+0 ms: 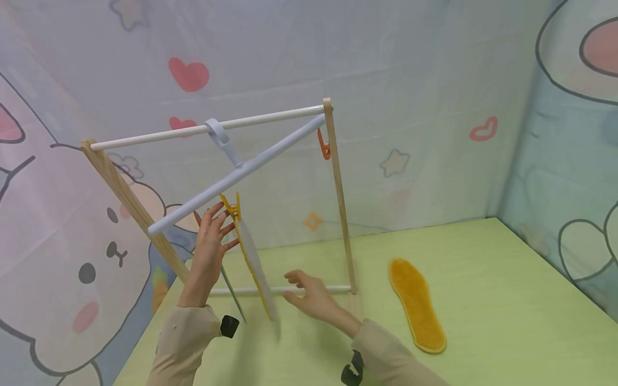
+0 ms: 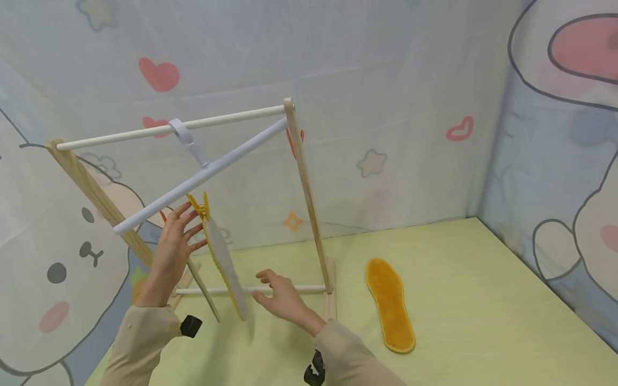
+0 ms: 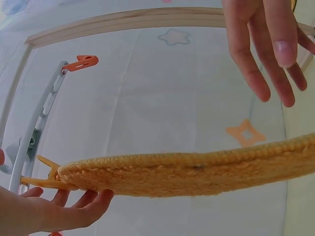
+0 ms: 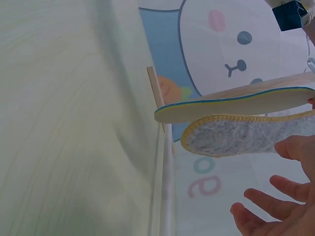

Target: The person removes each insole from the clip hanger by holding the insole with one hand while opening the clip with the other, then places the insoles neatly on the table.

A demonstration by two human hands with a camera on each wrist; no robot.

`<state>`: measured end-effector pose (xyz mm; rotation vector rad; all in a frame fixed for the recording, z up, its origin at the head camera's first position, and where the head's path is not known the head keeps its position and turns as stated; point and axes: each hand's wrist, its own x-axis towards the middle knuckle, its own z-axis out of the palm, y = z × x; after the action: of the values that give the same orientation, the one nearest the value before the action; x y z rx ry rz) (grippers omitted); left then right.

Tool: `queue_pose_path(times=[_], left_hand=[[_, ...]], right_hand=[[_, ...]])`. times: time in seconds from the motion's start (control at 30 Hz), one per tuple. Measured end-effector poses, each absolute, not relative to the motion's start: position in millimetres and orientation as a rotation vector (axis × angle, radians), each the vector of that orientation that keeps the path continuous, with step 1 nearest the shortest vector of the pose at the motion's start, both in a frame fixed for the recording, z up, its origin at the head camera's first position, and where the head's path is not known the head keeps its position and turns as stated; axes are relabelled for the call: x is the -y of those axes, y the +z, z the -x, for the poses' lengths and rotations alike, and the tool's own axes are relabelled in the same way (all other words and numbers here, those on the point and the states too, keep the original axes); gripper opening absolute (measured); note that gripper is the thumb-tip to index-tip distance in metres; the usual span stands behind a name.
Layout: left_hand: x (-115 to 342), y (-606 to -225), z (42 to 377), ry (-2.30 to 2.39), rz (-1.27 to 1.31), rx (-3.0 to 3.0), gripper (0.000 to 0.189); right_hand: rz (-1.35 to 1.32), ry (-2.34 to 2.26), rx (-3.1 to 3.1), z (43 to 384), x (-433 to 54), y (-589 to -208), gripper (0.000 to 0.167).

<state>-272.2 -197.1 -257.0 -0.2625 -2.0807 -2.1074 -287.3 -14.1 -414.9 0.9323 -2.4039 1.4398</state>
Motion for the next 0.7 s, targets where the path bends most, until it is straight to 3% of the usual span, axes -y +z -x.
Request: queue_pose_path(times=[0.7], left_hand=[[201.1, -257.0, 273.7, -2.098, 0.266, 2.092, 0.05]], right_hand=[[-0.963, 1.353, 2.45, 292.3, 38.3, -377.6, 0.041]])
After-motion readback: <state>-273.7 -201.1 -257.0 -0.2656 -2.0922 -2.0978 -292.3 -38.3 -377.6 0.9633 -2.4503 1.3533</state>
